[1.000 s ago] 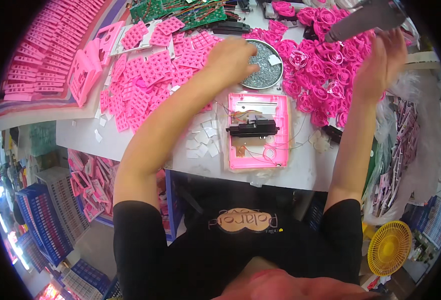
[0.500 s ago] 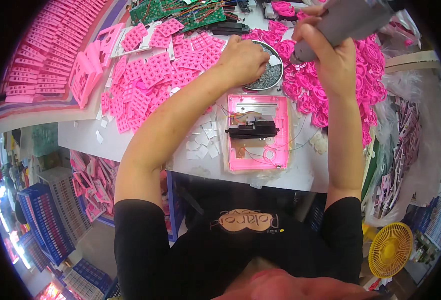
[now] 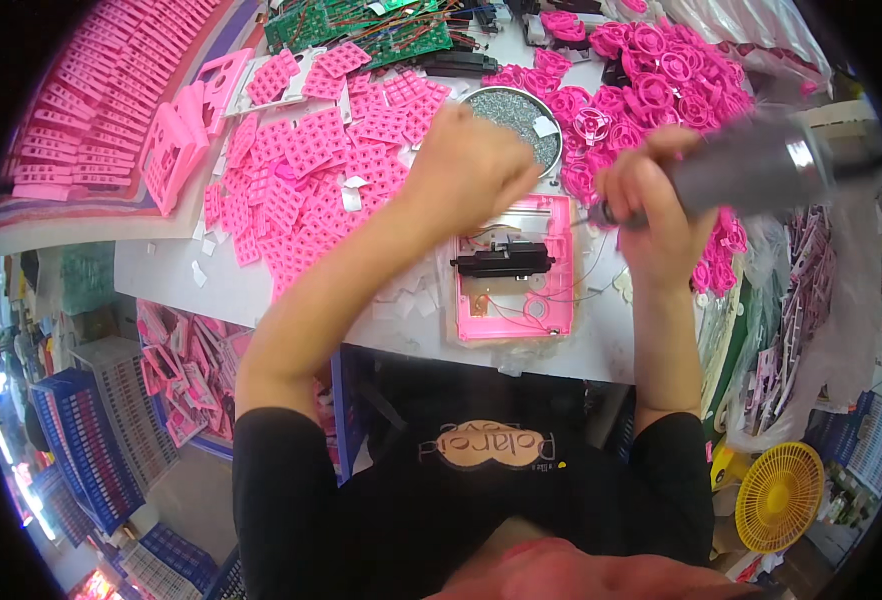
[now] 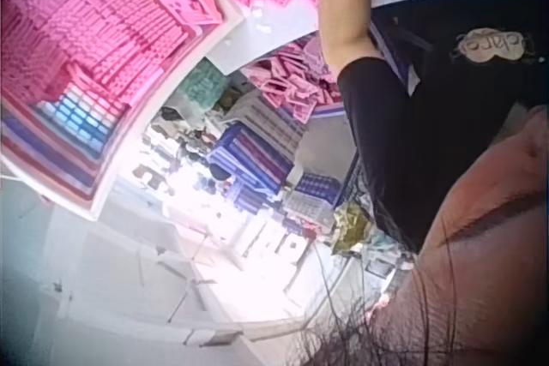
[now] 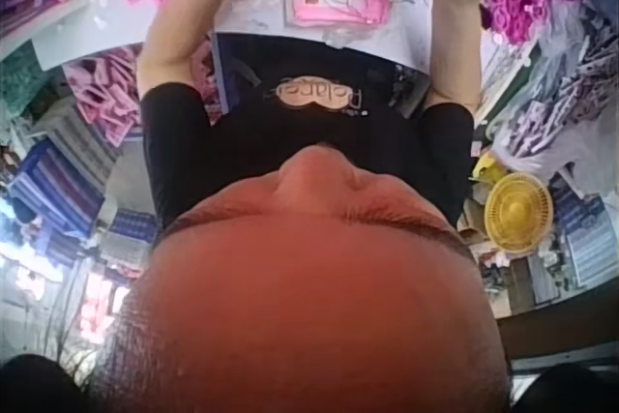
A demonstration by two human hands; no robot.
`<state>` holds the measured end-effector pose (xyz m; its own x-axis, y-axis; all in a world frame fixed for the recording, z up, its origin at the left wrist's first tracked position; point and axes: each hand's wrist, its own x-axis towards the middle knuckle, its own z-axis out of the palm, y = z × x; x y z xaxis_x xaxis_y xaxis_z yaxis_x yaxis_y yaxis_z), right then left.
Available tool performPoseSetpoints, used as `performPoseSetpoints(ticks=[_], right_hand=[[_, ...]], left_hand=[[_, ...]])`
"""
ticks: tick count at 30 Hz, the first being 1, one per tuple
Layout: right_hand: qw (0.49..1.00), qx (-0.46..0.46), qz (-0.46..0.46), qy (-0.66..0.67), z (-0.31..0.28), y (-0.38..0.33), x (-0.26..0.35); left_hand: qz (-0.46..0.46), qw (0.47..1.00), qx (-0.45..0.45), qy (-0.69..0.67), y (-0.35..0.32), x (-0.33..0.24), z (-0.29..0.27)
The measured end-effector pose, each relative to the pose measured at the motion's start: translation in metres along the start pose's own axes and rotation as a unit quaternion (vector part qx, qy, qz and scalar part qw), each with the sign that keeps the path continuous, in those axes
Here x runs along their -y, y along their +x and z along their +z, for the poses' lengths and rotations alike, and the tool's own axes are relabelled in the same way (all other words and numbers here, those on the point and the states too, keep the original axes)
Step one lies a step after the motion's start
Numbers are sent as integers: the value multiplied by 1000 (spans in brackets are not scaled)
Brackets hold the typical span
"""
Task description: Assembling and gluing components inside a pink toy electronic device.
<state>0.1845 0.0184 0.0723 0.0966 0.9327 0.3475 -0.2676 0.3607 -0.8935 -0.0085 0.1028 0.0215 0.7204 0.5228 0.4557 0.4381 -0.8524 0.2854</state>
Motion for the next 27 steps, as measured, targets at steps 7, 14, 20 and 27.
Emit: performPoseSetpoints(ticks=[7, 14, 20, 27], right_hand=[[979, 144, -44, 134, 41, -33, 15], [966, 191, -27, 174, 42, -34, 9], [978, 154, -30, 138, 43, -36, 2], [988, 126, -54, 63, 46, -29, -33]], left_hand=[[-89, 984, -38, -147, -76, -67, -22], [-118, 972, -63, -192, -83, -65, -18], [-162, 977, -97, -96, -86, -69, -17], [-121, 989, -81, -19, -116, -52, 8]])
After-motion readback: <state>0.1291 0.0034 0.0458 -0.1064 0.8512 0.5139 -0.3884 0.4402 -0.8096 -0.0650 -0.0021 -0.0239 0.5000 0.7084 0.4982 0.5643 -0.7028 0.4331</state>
